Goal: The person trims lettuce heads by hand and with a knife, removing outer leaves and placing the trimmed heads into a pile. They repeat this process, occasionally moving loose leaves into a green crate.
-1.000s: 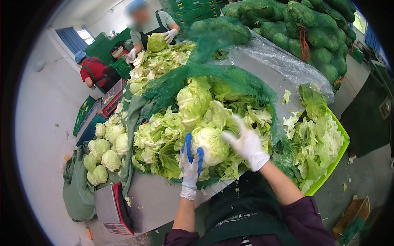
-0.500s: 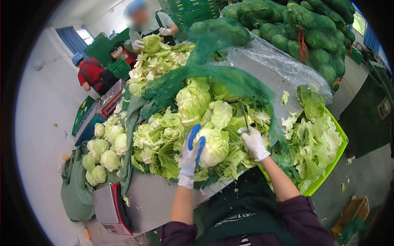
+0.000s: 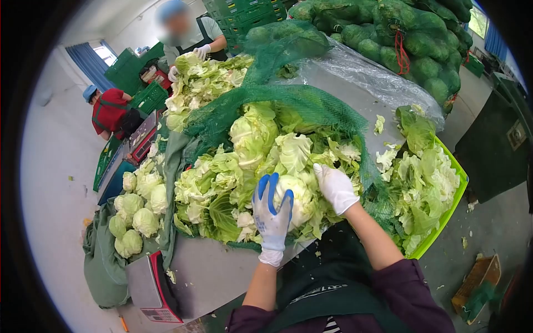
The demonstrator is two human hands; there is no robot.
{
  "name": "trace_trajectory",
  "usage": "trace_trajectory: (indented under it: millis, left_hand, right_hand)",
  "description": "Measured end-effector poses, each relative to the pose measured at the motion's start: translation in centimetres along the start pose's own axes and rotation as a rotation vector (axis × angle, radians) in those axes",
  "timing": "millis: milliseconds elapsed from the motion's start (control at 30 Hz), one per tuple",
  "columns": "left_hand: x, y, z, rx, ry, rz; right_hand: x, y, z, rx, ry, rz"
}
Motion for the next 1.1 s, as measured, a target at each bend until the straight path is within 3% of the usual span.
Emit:
trace_trajectory:
  millis: [67, 133, 267, 333, 400, 467, 533, 600, 633, 667, 733, 767, 800, 867, 900, 933, 1000, 1033, 1100]
  left_hand:
    - [-0.1, 0.2, -0.4, 0.034, -0.010, 0.032]
    - [-0.3, 0.5, -0.8, 0.000, 0.019, -0.025]
    - [-0.4, 0.7, -0.9, 0.003, 0.035, -0.067]
    - [-0.2, 0.9, -0.9, 0.013, 0.030, -0.089]
    - [-0.2, 1.0, -1.8, 0.012, 0.028, -0.115]
    - [-0.4, 1.2, -2.1, 0.078, 0.008, -0.097]
    - [0.0, 5.8, -2.8, -0.144, -0.065, -0.424]
    - [-1.2, 8.7, -2.3, -0.327, -0.099, -0.547]
    - [-1.7, 9.2, -2.1, -0.323, -0.114, -0.541]
    - [-0.8, 10.2, -2.3, -0.457, -0.063, -0.920]
    - [1.9, 10.7, -2.8, -0.697, 0.066, -1.689]
    - [1.9, 11.7, -3.1, -0.607, -0.071, -1.541]
    - [2.1, 10.8, -3.6, -0.600, -0.073, -1.541]
    - [-0.9, 6.9, -4.2, -0.250, -0.056, -0.335]
    - [-1.0, 5.1, -3.9, -0.638, -0.088, -0.912]
    - [1.0, 8.5, -3.9, -0.529, -0.053, -0.850]
    - [-1.2, 4.0, -1.3, -0.065, -0.111, 0.061]
    - [-0.5, 4.3, -0.3, -0.067, -0.113, 0.054]
    - [1.7, 4.1, 1.7, 0.096, 0.008, -0.220]
  right_hand:
    - [0.7, -0.6, 0.3, 0.005, 0.127, 0.046]
    - [-0.2, 2.1, -1.7, 0.020, 0.071, 0.187]
    - [0.6, 4.5, -2.4, 0.035, 0.177, 0.146]
    - [1.1, 3.3, -0.8, 0.038, 0.172, 0.182]
    - [1.8, 0.3, 1.0, 0.088, 0.037, 0.316]
    - [3.1, -3.2, 2.2, 0.050, 0.060, 0.118]
    - [3.8, -3.3, 1.5, 0.012, 0.089, 0.088]
    - [0.8, -0.8, -0.2, 0.152, -0.032, 0.101]
    - [0.0, 1.7, -1.7, 0.129, 0.006, 0.147]
    - [0.3, 3.6, -3.6, 0.107, 0.046, 0.193]
    - [3.6, 5.9, -6.2, -0.165, -0.033, 0.426]
    - [4.4, 6.8, -6.6, -0.077, 0.143, 0.485]
    - [4.3, 7.4, -6.2, -0.062, 0.173, 0.462]
    - [3.2, 5.9, -3.7, 0.018, 0.133, 0.432]
    - [3.2, 3.9, -2.1, -0.018, 0.108, 0.530]
    - [3.5, 2.1, -0.7, -0.117, 0.037, 0.510]
    - [3.7, 0.1, 0.0, 0.087, 0.244, 0.598]
    - [3.6, -0.3, 0.1, 0.087, 0.242, 0.590]
    - [1.3, 0.0, 0.1, -0.102, 0.005, 0.452]
Point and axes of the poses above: each hand's wrist, its own z-axis towards the middle knuckle, its own x-axis out of the palm, y = z × x, the point moved 8 cm from there along z, towards the middle knuckle, and after that the axes turned 6 degrees about z, right-handed, at the moved point
